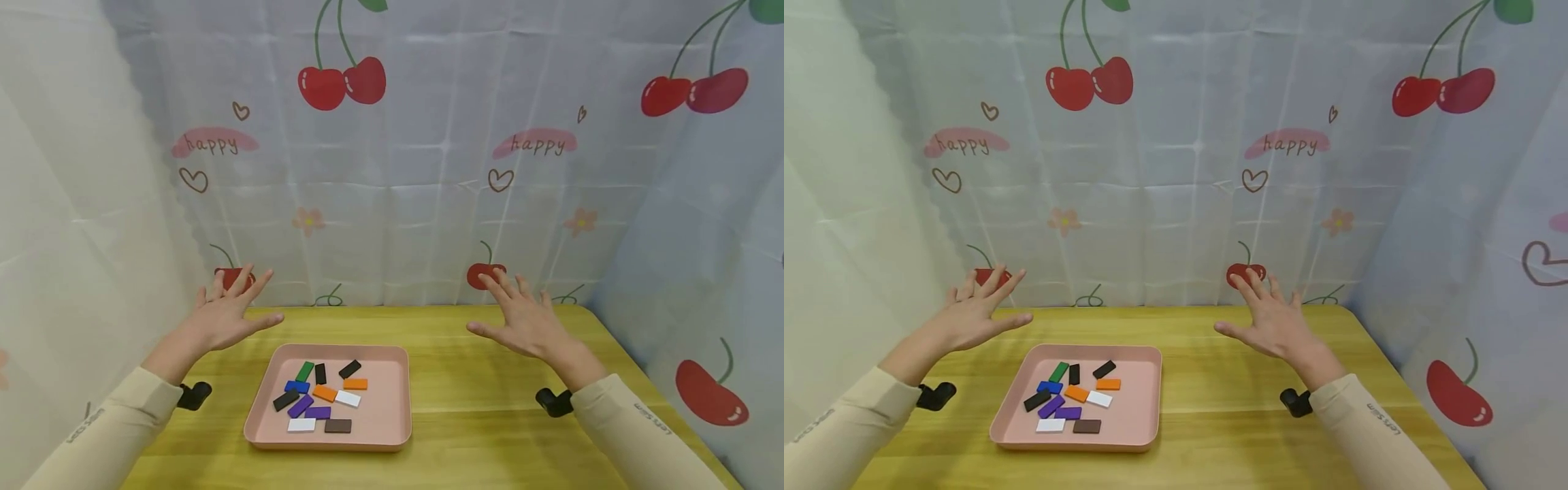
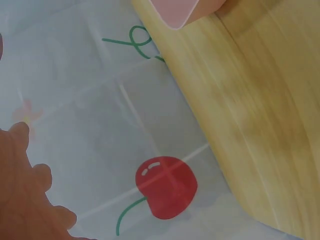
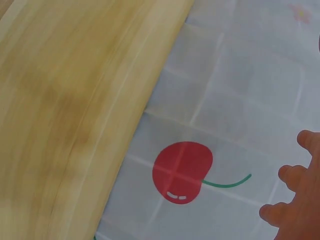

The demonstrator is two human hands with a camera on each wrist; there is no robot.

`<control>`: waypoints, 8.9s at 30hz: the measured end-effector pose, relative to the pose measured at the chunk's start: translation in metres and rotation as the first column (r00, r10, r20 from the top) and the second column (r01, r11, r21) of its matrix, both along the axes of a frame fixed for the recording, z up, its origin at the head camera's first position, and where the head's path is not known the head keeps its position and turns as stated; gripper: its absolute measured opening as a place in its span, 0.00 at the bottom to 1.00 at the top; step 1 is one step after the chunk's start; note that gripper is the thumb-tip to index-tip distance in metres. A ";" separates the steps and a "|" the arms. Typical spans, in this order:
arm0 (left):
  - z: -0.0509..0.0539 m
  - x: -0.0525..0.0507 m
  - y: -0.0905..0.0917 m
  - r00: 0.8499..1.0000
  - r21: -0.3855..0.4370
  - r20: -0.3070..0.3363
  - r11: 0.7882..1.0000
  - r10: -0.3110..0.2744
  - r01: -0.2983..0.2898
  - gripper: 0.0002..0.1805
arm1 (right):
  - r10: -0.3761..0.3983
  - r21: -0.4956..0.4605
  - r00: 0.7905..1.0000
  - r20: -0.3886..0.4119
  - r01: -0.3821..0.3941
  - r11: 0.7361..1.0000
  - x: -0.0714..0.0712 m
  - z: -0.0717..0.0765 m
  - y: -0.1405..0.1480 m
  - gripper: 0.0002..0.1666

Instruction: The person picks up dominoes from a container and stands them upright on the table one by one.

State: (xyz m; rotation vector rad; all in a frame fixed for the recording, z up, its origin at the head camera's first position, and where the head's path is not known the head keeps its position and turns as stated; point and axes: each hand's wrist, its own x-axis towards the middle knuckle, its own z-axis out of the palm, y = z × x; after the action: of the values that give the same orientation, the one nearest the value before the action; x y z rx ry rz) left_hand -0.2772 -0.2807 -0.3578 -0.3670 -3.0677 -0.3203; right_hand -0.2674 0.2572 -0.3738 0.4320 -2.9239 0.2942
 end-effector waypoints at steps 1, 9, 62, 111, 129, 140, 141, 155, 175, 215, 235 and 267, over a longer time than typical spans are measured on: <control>-0.002 0.001 0.000 1.000 0.005 0.008 1.000 0.000 0.000 0.54 | 0.001 0.001 1.000 0.004 -0.001 1.000 0.000 -0.001 -0.001 0.63; -0.018 0.008 -0.001 1.000 0.023 -0.007 1.000 -0.010 0.011 0.54 | 0.037 -0.023 0.999 0.025 -0.037 0.999 0.001 -0.012 -0.007 0.60; -0.098 0.022 0.000 0.999 0.346 -0.043 0.938 -0.005 0.019 0.45 | 0.196 -0.449 0.981 -0.002 -0.176 0.876 0.008 -0.055 -0.104 0.46; -0.136 0.030 -0.008 0.989 0.560 0.149 0.823 0.008 -0.091 0.35 | 0.332 -0.625 0.939 0.093 -0.205 0.754 -0.008 -0.084 -0.184 0.32; -0.140 0.030 -0.007 0.988 0.564 0.152 0.820 0.010 -0.095 0.32 | 0.435 -0.655 0.881 0.188 -0.218 0.724 -0.027 -0.100 -0.207 0.20; -0.139 0.031 -0.009 0.985 0.587 0.172 0.801 0.015 -0.115 0.32 | 0.484 -0.609 0.823 0.299 -0.226 0.760 -0.031 -0.105 -0.217 0.20; -0.139 0.031 -0.009 0.985 0.588 0.170 0.801 0.013 -0.112 0.32 | 0.489 -0.605 0.819 0.300 -0.233 0.762 -0.031 -0.105 -0.218 0.20; -0.137 0.030 -0.009 0.985 0.605 0.172 0.787 0.021 -0.122 0.32 | 0.455 -0.493 0.824 0.337 -0.257 0.831 -0.037 -0.112 -0.219 0.21; -0.139 0.030 -0.009 0.985 0.606 0.174 0.786 0.015 -0.119 0.32 | 0.435 -0.366 0.856 0.280 -0.324 0.873 -0.035 -0.119 -0.223 0.16; -0.138 0.033 -0.004 0.985 0.597 0.170 0.794 0.016 -0.116 0.29 | 0.505 -0.502 0.854 0.125 -0.385 0.774 -0.023 -0.095 -0.187 0.17; -0.142 0.032 -0.006 0.984 0.612 0.176 0.785 -0.012 -0.099 0.29 | 0.477 -0.688 0.871 0.117 -0.276 0.671 -0.014 -0.103 -0.125 0.13; -0.137 0.034 -0.005 0.982 0.595 0.188 0.796 0.002 -0.115 0.29 | 0.302 -0.683 0.937 0.177 -0.104 0.723 -0.021 -0.140 -0.066 0.16</control>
State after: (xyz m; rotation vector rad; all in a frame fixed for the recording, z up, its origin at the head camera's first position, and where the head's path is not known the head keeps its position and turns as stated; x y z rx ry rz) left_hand -0.2435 -0.2859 -0.4945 -0.2115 -2.8962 -1.3505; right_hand -0.2882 0.1907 -0.5143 0.6271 -2.7349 1.4884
